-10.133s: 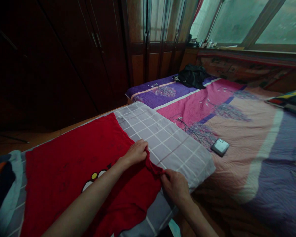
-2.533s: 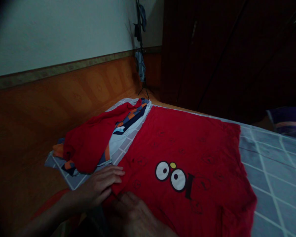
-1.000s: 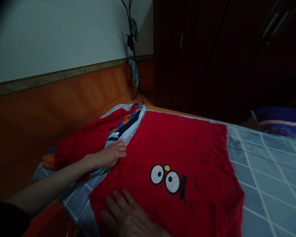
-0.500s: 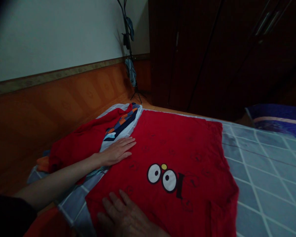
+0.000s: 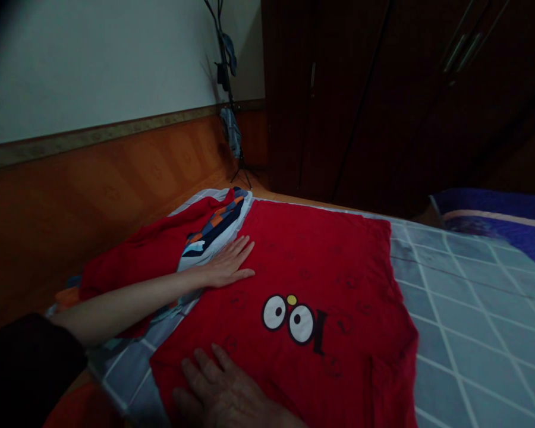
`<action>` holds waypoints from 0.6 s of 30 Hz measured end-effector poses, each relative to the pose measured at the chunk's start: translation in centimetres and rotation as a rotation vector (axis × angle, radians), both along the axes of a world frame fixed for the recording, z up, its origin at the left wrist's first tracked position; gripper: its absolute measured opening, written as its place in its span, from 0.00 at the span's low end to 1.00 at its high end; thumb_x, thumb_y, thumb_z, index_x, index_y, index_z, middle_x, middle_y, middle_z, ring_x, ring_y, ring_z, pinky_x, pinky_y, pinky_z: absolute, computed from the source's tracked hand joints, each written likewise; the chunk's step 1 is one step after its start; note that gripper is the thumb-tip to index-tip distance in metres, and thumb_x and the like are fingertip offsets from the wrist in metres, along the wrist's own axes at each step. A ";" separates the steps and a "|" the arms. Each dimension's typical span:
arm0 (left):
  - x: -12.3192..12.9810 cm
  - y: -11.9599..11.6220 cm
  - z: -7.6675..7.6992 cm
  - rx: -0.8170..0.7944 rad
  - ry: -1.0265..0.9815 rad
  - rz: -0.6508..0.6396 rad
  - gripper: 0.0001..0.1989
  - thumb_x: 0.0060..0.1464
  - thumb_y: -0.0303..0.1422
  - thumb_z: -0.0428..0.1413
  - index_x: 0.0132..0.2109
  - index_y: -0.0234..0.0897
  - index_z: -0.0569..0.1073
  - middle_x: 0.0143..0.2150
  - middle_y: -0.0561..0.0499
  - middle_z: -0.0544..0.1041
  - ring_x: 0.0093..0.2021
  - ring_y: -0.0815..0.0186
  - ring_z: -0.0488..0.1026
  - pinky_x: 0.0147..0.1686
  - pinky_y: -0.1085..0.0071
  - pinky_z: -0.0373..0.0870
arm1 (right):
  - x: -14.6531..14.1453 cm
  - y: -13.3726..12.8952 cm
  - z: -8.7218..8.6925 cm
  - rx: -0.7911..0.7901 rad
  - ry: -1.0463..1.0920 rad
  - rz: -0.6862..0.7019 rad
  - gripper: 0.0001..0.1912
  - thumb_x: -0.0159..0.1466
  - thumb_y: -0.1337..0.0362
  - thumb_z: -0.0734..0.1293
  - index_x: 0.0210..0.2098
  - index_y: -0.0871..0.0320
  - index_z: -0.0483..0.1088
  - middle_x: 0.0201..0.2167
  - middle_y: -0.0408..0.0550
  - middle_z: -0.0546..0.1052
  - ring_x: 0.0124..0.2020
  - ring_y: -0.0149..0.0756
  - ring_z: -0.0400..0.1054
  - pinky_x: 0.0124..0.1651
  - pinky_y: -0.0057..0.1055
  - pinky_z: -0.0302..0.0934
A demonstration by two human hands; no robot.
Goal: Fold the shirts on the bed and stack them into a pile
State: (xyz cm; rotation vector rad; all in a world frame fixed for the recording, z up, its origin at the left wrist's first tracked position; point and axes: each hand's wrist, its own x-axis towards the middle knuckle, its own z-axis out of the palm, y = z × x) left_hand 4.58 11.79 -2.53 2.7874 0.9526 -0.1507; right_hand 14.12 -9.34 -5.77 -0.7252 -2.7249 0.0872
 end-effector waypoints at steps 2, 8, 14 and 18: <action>1.0 1.7 -0.4 0.024 -0.002 0.025 0.43 0.58 0.57 0.37 0.68 0.29 0.42 0.70 0.37 0.36 0.69 0.55 0.30 0.64 0.56 0.36 | -0.1 0.1 0.1 0.018 -0.012 -0.004 0.20 0.72 0.59 0.49 0.58 0.58 0.59 0.62 0.52 0.59 0.62 0.43 0.52 0.62 0.42 0.51; 4.9 7.1 -1.1 0.092 -0.042 0.167 0.40 0.60 0.55 0.33 0.67 0.28 0.45 0.70 0.38 0.41 0.69 0.54 0.35 0.64 0.55 0.37 | -0.2 0.4 0.4 0.111 -0.033 -0.013 0.19 0.72 0.59 0.48 0.56 0.56 0.61 0.61 0.50 0.61 0.60 0.42 0.56 0.58 0.40 0.56; 8.5 11.5 -1.6 0.125 -0.071 0.315 0.39 0.60 0.53 0.31 0.67 0.26 0.47 0.69 0.36 0.44 0.68 0.51 0.40 0.63 0.53 0.40 | 0.1 0.5 0.6 0.149 -0.056 -0.008 0.19 0.72 0.60 0.48 0.55 0.55 0.63 0.60 0.48 0.63 0.58 0.40 0.57 0.57 0.39 0.56; 9.7 13.6 -1.4 0.137 -0.072 0.422 0.39 0.61 0.52 0.33 0.66 0.23 0.49 0.68 0.32 0.46 0.67 0.48 0.44 0.62 0.51 0.44 | 0.0 0.5 -0.3 0.214 -0.055 -0.036 0.19 0.72 0.60 0.49 0.56 0.52 0.62 0.60 0.45 0.63 0.58 0.39 0.57 0.57 0.39 0.56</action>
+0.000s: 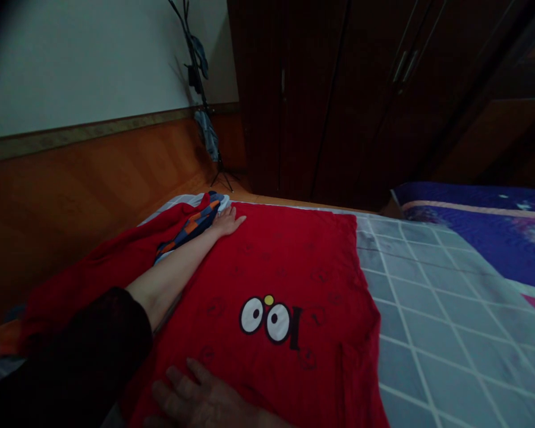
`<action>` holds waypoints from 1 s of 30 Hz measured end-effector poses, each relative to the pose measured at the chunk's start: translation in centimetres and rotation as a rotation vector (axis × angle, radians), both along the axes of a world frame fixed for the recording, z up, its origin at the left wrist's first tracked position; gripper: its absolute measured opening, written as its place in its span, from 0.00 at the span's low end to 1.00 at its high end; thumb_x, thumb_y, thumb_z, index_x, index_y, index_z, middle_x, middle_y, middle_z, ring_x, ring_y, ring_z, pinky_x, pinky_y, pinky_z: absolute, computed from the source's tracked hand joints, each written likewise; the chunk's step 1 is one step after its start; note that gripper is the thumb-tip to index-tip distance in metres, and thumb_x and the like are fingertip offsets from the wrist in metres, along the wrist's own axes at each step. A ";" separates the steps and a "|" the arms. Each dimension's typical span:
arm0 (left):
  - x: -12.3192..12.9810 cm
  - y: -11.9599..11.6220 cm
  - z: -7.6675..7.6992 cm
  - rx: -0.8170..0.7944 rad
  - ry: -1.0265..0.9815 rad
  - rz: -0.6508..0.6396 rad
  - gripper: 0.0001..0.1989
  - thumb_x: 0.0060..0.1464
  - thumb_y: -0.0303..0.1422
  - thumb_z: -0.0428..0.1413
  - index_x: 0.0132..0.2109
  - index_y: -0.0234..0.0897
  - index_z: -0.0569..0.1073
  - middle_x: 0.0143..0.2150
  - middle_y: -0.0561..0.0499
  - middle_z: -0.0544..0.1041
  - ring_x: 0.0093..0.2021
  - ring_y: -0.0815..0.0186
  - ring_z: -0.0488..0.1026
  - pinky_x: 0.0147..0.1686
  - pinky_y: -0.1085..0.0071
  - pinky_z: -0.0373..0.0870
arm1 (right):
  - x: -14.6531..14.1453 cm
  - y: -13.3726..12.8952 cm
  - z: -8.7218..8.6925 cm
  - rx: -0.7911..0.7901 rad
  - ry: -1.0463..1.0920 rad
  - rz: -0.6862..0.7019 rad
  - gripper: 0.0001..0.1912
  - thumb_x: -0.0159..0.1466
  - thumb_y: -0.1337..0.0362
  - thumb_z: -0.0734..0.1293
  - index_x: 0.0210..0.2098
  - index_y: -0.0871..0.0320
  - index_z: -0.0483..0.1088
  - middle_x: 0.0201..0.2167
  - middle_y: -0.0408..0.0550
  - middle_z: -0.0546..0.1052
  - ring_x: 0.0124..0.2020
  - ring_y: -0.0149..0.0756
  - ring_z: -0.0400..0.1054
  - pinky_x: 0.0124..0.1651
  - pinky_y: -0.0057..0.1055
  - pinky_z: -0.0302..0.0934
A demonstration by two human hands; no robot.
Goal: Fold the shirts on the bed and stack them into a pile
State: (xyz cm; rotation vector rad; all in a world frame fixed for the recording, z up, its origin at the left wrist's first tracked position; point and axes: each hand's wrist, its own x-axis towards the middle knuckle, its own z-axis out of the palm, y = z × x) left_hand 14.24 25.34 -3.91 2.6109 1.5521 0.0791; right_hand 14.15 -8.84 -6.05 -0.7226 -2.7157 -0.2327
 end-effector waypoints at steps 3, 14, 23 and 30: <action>0.4 0.2 0.4 0.025 -0.013 0.031 0.36 0.62 0.49 0.33 0.65 0.23 0.50 0.68 0.31 0.47 0.67 0.47 0.45 0.61 0.51 0.45 | 0.0 0.1 -0.5 0.045 -0.003 -0.006 0.18 0.72 0.60 0.50 0.56 0.50 0.63 0.60 0.43 0.63 0.59 0.39 0.57 0.57 0.38 0.56; -5.0 -11.3 5.3 -0.002 -0.005 -0.442 0.31 0.64 0.47 0.36 0.67 0.35 0.47 0.70 0.46 0.46 0.68 0.62 0.41 0.64 0.64 0.41 | -0.2 0.1 0.1 -0.106 0.029 0.013 0.20 0.71 0.57 0.49 0.54 0.54 0.64 0.60 0.49 0.62 0.58 0.43 0.58 0.57 0.40 0.57; -15.4 -20.5 0.7 0.015 -0.040 -0.617 0.33 0.63 0.44 0.44 0.69 0.40 0.39 0.70 0.42 0.44 0.69 0.56 0.39 0.64 0.51 0.42 | 0.2 -0.7 1.3 -0.392 0.089 0.027 0.19 0.70 0.60 0.53 0.57 0.58 0.61 0.64 0.53 0.56 0.64 0.43 0.48 0.63 0.43 0.47; -18.0 -23.6 1.8 0.035 -0.058 -0.651 0.35 0.63 0.45 0.43 0.69 0.39 0.36 0.70 0.43 0.40 0.69 0.55 0.38 0.64 0.53 0.43 | 2.4 -2.0 8.5 -0.530 0.114 -0.068 0.31 0.68 0.53 0.57 0.64 0.65 0.51 0.66 0.58 0.50 0.67 0.44 0.36 0.66 0.43 0.40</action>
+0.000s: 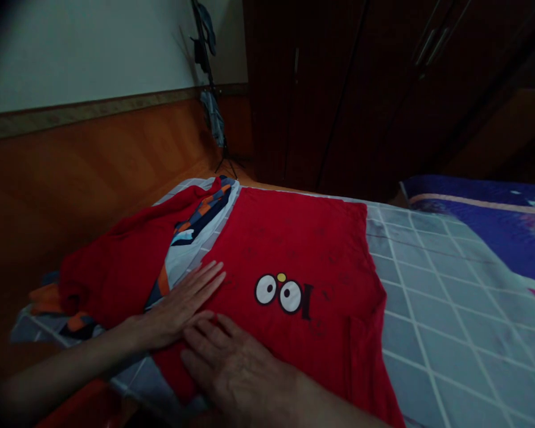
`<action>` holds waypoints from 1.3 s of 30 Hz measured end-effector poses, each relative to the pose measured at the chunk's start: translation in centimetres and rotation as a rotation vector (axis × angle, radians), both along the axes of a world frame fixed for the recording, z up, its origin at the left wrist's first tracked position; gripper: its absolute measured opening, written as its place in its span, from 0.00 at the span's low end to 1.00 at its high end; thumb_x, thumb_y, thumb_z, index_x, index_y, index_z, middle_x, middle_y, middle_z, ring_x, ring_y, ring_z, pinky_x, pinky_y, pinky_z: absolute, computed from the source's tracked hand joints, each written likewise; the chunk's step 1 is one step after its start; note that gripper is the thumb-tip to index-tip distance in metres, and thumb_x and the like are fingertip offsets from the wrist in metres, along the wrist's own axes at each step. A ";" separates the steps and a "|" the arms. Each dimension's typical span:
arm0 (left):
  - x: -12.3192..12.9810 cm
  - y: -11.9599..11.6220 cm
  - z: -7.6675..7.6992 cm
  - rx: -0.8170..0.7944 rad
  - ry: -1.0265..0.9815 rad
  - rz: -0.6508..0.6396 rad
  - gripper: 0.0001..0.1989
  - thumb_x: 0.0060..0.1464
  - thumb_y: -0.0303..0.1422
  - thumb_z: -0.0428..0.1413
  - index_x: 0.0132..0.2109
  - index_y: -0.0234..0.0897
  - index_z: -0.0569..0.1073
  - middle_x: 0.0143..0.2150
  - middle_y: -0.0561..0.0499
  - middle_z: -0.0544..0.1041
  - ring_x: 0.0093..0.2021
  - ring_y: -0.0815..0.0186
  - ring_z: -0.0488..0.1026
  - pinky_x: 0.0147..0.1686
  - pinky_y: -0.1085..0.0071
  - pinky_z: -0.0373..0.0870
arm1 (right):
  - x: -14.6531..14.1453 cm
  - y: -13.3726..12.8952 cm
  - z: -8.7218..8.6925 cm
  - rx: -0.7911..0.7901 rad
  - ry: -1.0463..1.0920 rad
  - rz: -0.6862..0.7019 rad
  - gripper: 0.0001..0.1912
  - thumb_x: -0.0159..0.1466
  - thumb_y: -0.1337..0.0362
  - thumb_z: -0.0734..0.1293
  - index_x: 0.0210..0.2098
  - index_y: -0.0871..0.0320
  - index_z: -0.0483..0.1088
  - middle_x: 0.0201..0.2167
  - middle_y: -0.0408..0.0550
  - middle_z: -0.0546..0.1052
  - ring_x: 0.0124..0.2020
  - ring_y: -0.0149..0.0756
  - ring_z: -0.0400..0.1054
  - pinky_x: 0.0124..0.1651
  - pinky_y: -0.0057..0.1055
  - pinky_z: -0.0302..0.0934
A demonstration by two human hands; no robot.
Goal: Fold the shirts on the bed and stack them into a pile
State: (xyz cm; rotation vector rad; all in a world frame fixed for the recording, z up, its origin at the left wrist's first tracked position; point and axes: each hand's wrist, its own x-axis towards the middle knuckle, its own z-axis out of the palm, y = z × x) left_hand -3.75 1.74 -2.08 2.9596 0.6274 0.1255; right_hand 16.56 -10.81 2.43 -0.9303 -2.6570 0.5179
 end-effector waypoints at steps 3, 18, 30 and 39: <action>-2.2 -1.7 -0.5 -0.010 0.039 -0.008 0.37 0.62 0.46 0.45 0.69 0.40 0.35 0.70 0.44 0.41 0.69 0.54 0.39 0.64 0.53 0.44 | 2.6 -1.6 1.3 0.027 -0.029 -0.236 0.36 0.66 0.49 0.59 0.66 0.61 0.46 0.67 0.56 0.46 0.67 0.47 0.36 0.65 0.47 0.44; -1.0 -4.3 -0.5 -0.180 0.085 -0.343 0.40 0.55 0.51 0.52 0.68 0.45 0.44 0.69 0.43 0.45 0.68 0.49 0.41 0.62 0.45 0.45 | 2.0 -12.4 -5.8 0.082 -0.194 -0.748 0.35 0.63 0.54 0.64 0.65 0.58 0.52 0.67 0.56 0.47 0.66 0.52 0.40 0.61 0.53 0.52; -1.3 -5.9 0.2 -0.196 -0.118 -0.387 0.23 0.50 0.29 0.56 0.55 0.36 0.66 0.64 0.43 0.60 0.67 0.53 0.49 0.61 0.46 0.52 | 0.6 -13.2 -6.6 0.266 0.078 -0.958 0.10 0.64 0.71 0.61 0.43 0.60 0.71 0.53 0.57 0.70 0.59 0.47 0.58 0.55 0.47 0.63; -3.2 -5.8 -0.4 0.047 -0.128 -0.407 0.35 0.48 0.24 0.51 0.65 0.39 0.57 0.65 0.49 0.60 0.63 0.57 0.59 0.54 0.61 0.67 | 2.8 -15.8 -5.0 0.162 -0.117 -1.018 0.29 0.62 0.59 0.66 0.60 0.60 0.59 0.60 0.57 0.62 0.62 0.51 0.54 0.56 0.53 0.59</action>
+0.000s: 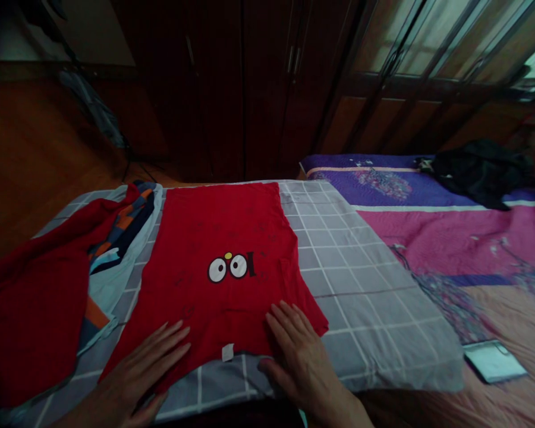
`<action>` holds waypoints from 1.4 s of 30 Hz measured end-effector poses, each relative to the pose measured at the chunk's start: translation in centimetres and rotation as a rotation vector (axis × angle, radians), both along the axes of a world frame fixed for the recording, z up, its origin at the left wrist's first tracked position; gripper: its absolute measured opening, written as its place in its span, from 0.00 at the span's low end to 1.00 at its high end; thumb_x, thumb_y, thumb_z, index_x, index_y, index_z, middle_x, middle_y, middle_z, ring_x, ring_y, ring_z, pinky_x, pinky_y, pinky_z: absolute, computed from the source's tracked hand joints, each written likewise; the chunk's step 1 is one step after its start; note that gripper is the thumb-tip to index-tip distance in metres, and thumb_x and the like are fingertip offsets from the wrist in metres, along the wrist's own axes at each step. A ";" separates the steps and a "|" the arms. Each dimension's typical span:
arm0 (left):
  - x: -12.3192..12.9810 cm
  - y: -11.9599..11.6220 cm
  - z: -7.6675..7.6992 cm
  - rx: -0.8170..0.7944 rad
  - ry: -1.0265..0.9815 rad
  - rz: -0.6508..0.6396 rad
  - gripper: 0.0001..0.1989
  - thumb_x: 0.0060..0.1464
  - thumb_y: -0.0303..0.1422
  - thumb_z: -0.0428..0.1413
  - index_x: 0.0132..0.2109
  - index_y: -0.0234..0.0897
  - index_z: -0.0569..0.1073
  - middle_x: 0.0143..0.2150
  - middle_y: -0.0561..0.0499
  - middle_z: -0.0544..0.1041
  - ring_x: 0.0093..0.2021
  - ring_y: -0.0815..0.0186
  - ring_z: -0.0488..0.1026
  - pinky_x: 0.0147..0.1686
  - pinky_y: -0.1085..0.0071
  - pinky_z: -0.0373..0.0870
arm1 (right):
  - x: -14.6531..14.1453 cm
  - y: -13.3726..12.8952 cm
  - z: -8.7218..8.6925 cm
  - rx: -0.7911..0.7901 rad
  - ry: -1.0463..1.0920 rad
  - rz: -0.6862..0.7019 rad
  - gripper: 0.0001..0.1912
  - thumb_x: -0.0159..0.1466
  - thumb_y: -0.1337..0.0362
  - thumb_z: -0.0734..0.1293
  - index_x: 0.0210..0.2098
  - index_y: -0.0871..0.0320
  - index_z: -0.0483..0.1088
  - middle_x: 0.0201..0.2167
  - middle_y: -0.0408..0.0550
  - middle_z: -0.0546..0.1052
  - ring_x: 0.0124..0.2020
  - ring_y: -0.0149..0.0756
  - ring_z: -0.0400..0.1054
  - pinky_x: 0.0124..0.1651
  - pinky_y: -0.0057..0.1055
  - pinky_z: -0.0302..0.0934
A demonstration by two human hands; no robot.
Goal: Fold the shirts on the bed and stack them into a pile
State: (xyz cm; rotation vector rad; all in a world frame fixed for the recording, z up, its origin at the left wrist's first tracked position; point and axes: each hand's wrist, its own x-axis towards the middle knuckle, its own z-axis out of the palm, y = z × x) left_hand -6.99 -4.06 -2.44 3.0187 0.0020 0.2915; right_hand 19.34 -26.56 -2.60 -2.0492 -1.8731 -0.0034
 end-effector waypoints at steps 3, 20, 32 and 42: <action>-0.3 0.4 -0.8 0.061 -0.051 -0.034 0.32 0.48 0.24 0.52 0.62 0.41 0.62 0.63 0.50 0.63 0.61 0.57 0.62 0.52 0.62 0.70 | 1.8 -0.5 0.7 -0.078 0.062 -0.022 0.27 0.63 0.53 0.65 0.59 0.56 0.62 0.56 0.54 0.68 0.57 0.47 0.62 0.54 0.48 0.63; 22.5 0.3 4.8 -0.249 0.183 -0.326 0.22 0.62 0.42 0.48 0.59 0.35 0.64 0.62 0.41 0.63 0.64 0.56 0.55 0.63 0.58 0.52 | 20.0 16.2 0.2 -0.085 -0.139 -0.153 0.24 0.67 0.56 0.58 0.60 0.57 0.60 0.61 0.54 0.61 0.62 0.42 0.53 0.61 0.42 0.49; 25.8 0.6 -0.9 -0.281 0.147 -0.233 0.39 0.58 0.49 0.49 0.68 0.40 0.42 0.70 0.40 0.41 0.68 0.51 0.39 0.63 0.49 0.48 | 22.8 21.2 -0.6 -0.105 -0.105 -0.265 0.24 0.66 0.52 0.60 0.59 0.52 0.61 0.62 0.48 0.61 0.62 0.42 0.51 0.61 0.40 0.46; 26.6 1.4 -3.0 -0.110 -0.032 -0.337 0.29 0.64 0.47 0.39 0.65 0.37 0.53 0.66 0.43 0.56 0.66 0.51 0.50 0.60 0.49 0.55 | 30.8 30.2 1.1 -0.142 0.062 -0.749 0.16 0.66 0.56 0.63 0.48 0.60 0.68 0.47 0.50 0.71 0.45 0.40 0.68 0.47 0.42 0.64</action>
